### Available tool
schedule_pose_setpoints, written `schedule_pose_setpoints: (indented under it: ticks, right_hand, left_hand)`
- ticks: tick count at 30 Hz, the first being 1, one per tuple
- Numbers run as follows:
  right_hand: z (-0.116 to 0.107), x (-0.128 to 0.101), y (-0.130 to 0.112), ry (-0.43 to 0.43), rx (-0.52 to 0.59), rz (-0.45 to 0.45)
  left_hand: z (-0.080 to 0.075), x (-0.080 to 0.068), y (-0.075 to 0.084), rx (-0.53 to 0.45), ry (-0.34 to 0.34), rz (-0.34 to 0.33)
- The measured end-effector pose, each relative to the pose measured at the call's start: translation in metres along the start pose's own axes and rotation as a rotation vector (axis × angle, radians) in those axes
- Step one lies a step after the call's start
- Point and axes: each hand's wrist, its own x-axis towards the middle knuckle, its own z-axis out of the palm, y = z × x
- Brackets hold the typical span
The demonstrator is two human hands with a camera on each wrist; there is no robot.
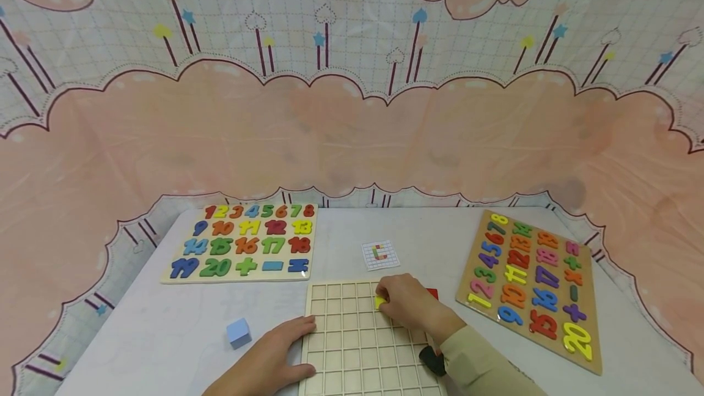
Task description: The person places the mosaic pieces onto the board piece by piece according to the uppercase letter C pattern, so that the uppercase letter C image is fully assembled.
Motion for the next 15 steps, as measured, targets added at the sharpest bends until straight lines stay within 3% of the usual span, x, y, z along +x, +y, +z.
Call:
schedule_pose_setpoints:
  ticks: [5,15]
  right_hand:
    - [-0.0004,-0.0006,-0.0009,0.010,0.000,0.003]
    - [0.0013,-0.0002,0.0000,0.002,0.008,-0.022]
  left_hand:
    - [0.0004,-0.0013,-0.0009,0.012,0.013,0.031]
    - [0.0000,-0.0021,0.0008,-0.004,0.007,0.006]
